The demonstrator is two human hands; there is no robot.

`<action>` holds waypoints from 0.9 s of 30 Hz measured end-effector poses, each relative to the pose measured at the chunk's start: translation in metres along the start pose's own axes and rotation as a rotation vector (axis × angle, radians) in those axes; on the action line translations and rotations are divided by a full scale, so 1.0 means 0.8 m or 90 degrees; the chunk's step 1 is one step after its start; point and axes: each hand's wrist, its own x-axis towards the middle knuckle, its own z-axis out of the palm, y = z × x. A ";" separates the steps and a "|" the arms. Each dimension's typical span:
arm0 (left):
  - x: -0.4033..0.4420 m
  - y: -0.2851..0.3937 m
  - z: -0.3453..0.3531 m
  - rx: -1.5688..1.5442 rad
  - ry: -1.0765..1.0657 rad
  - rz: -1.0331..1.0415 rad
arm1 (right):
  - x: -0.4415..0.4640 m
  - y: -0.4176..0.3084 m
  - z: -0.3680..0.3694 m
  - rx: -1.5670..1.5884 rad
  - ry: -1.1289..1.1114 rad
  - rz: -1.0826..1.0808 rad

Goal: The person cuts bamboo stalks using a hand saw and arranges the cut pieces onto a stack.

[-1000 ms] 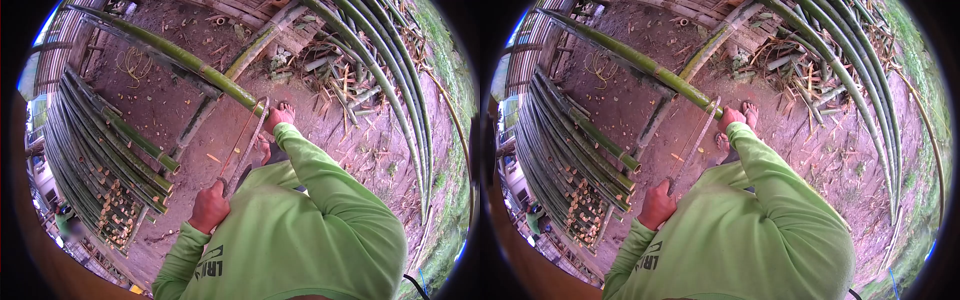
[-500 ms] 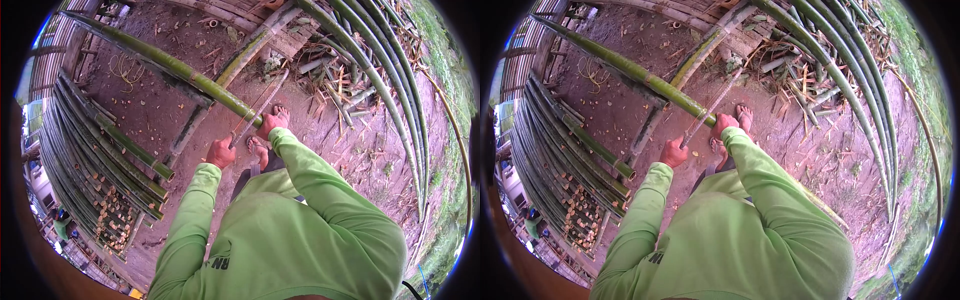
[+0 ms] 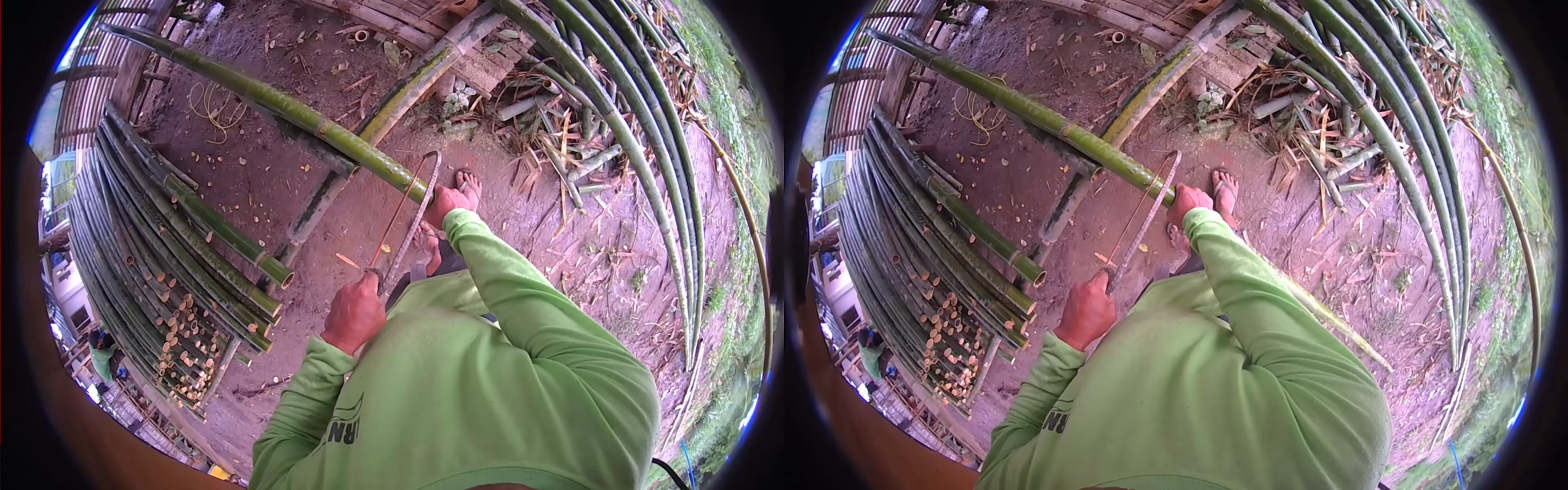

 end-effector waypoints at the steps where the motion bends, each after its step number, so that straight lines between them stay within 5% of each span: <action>1: 0.001 0.002 -0.001 0.005 -0.016 -0.022 | -0.001 -0.001 -0.003 0.000 -0.002 -0.001; 8: 0.194 0.007 0.047 -0.059 0.045 -0.028 | 0.014 0.008 -0.007 0.008 -0.001 0.007; 17: 0.208 0.064 0.041 -0.021 -0.013 -0.039 | -0.024 -0.028 -0.049 -0.056 0.023 0.037; 27: -0.012 0.011 0.000 -0.008 0.002 -0.023 | -0.029 -0.028 -0.043 -0.070 0.015 0.031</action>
